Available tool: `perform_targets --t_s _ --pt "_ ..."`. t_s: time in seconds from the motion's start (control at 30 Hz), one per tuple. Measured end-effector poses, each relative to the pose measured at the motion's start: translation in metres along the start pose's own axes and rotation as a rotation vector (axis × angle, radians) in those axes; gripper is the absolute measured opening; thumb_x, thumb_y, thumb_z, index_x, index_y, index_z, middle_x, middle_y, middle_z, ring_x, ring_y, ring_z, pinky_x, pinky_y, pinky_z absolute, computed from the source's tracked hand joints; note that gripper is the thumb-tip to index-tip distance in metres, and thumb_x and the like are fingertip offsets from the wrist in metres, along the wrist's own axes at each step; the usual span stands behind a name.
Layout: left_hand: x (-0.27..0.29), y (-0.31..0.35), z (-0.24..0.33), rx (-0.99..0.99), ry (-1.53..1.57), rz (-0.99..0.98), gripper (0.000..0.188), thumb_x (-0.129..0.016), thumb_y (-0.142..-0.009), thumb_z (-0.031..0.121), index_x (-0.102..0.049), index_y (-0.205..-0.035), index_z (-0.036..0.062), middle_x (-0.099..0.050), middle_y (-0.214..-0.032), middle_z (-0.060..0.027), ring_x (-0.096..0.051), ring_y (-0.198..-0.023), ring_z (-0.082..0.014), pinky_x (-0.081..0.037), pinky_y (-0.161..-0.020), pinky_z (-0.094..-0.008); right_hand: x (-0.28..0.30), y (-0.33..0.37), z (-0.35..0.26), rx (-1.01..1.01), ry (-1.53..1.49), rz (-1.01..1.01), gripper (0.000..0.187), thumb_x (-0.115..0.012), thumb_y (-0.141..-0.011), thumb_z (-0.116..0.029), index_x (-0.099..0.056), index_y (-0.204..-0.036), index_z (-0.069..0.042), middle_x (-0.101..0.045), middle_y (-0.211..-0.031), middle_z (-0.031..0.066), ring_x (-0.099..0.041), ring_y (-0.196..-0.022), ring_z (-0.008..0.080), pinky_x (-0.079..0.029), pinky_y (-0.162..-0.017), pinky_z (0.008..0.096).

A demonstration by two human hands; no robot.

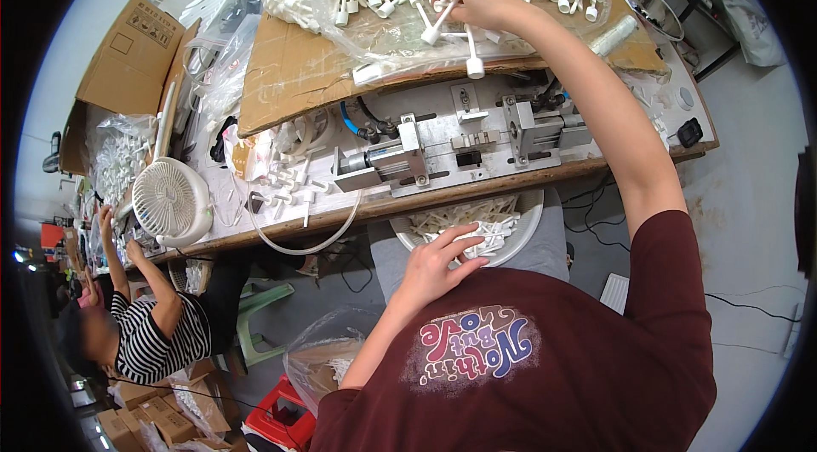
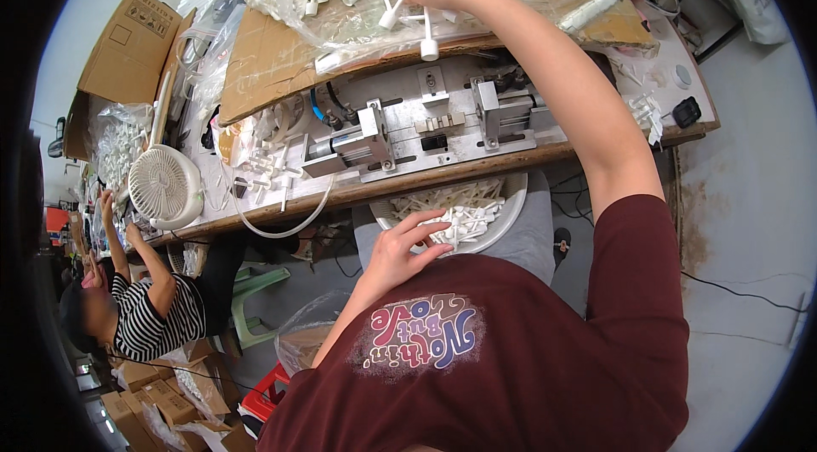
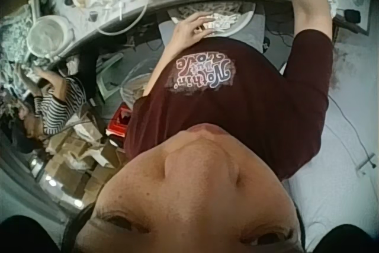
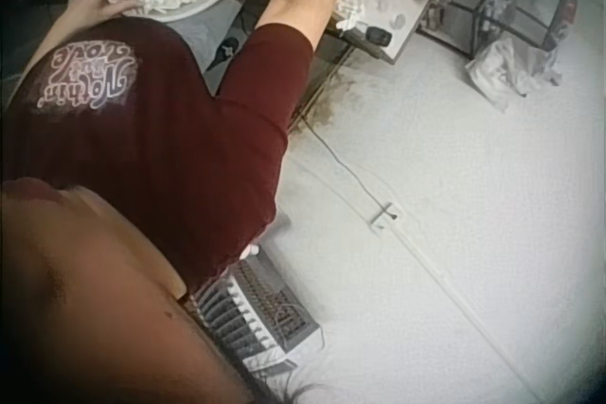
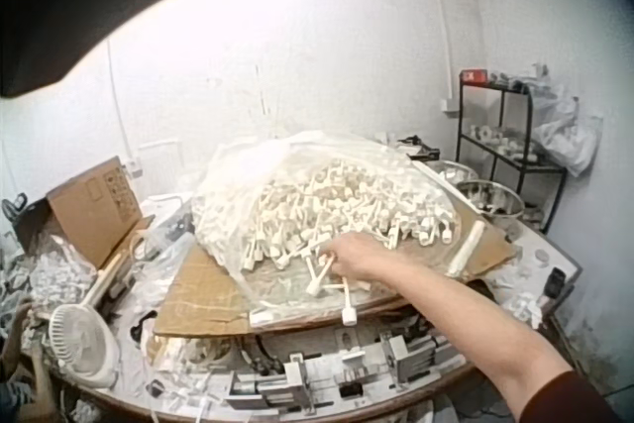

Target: Assembling small white plastic components using a pneumatic assembly machine on a workbench.

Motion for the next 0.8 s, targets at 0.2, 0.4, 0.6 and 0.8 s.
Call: perform_targets --t_s 0.2,0.4,0.6,0.8 --pt "0.006 -0.006 0.003 -0.039 -0.059 0.116 0.033 -0.077 -0.082 0.018 -0.070 -0.113 0.0081 -0.067 -0.120 -0.0077 -0.071 -0.075 -0.0173 -0.056 -0.065 -0.0297 -0.003 0.004 0.016 0.067 0.087 0.199 0.033 -0.058 -0.090 -0.021 -0.063 -0.122 -0.017 -0.067 -0.112 0.0075 -0.064 -0.106 0.0273 -0.051 -0.088 0.0427" --pt "0.060 -0.088 0.064 -0.358 -0.419 0.643 0.039 -0.078 -0.077 0.010 -0.069 -0.115 0.0081 -0.067 -0.112 -0.0101 -0.064 -0.090 -0.0241 -0.053 -0.079 -0.0347 -0.017 0.005 0.013 0.029 0.050 0.164 0.031 -0.063 -0.087 -0.020 -0.065 -0.116 -0.011 -0.070 -0.105 0.0127 -0.066 -0.099 0.0313 -0.051 -0.085 0.0419" --pt "0.047 -0.170 0.052 -0.410 -0.512 0.556 0.030 -0.073 -0.076 0.007 -0.070 -0.106 0.0073 -0.066 -0.101 -0.0051 -0.063 -0.088 -0.0224 -0.052 -0.077 -0.0363 -0.022 0.000 0.018 -0.041 0.046 0.101 0.034 -0.058 -0.089 -0.022 -0.064 -0.122 -0.019 -0.068 -0.117 0.0090 -0.063 -0.111 0.0273 -0.052 -0.089 0.0444" --pt "0.049 -0.176 0.024 -0.460 -0.539 0.509 0.020 -0.068 -0.080 0.004 -0.072 -0.099 0.0075 -0.069 -0.096 -0.0037 -0.064 -0.087 -0.0233 -0.049 -0.077 -0.0360 -0.020 -0.002 0.024 -0.060 -0.060 0.118 0.033 -0.064 -0.084 -0.031 -0.067 -0.116 -0.021 -0.071 -0.105 0.0102 -0.067 -0.099 0.0292 -0.053 -0.083 0.0421"
Point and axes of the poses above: each hand's wrist, its own y-axis away from the middle knuckle, its own x-axis out of the back of the hand, z = x × y, the point moved 5 cm from there along -y, towards the middle knuckle
